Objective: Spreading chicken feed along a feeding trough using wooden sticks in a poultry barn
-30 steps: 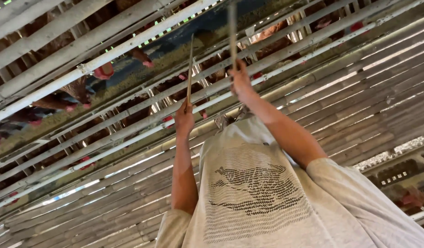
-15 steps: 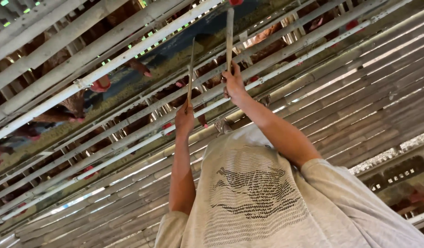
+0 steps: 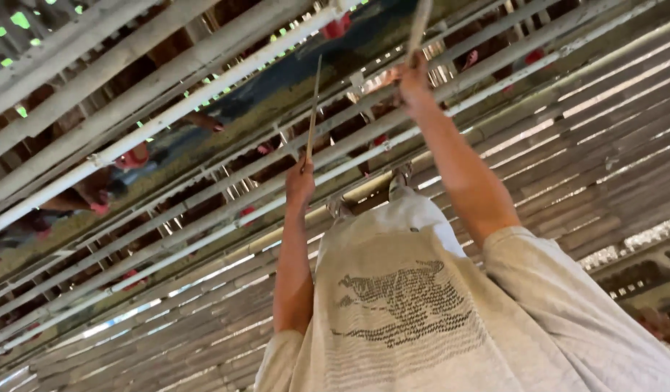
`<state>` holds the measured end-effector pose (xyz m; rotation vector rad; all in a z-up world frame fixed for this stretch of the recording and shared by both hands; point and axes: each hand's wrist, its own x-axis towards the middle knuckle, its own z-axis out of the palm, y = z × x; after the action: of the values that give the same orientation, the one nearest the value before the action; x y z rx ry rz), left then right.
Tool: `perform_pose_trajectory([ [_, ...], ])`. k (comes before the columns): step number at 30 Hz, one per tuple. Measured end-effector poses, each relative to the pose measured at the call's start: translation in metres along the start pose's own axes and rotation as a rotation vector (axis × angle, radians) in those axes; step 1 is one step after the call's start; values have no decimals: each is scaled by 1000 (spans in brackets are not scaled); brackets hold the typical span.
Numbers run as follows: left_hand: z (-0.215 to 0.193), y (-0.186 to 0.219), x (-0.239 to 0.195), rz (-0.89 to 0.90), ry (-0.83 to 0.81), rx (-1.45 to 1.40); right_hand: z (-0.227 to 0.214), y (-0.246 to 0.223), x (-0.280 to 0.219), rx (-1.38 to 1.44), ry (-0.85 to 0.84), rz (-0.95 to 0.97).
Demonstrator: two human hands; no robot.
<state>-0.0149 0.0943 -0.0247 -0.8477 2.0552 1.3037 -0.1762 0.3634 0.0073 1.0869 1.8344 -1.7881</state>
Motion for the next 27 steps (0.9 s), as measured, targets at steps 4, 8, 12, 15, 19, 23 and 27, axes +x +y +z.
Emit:
perform_pose_trajectory([
  [4,18,11,11,47,-28,31,17,8,-53,-94,-110,31],
  [8,29,9,2,79,0,76,6,52,-36,247,-125,-190],
  [12,39,21,-6,59,44,31,-33,3,48,54,13,-118],
  [15,48,35,-15,41,78,15,-68,-25,61,-29,-76,-89],
  [19,64,49,-22,52,51,-50,-52,-38,5,-205,16,-21],
  [23,76,66,-17,1,19,2,-49,3,-1,-141,-160,-97],
  [27,84,97,-23,-53,-38,-37,-74,2,48,-280,-81,-66],
])
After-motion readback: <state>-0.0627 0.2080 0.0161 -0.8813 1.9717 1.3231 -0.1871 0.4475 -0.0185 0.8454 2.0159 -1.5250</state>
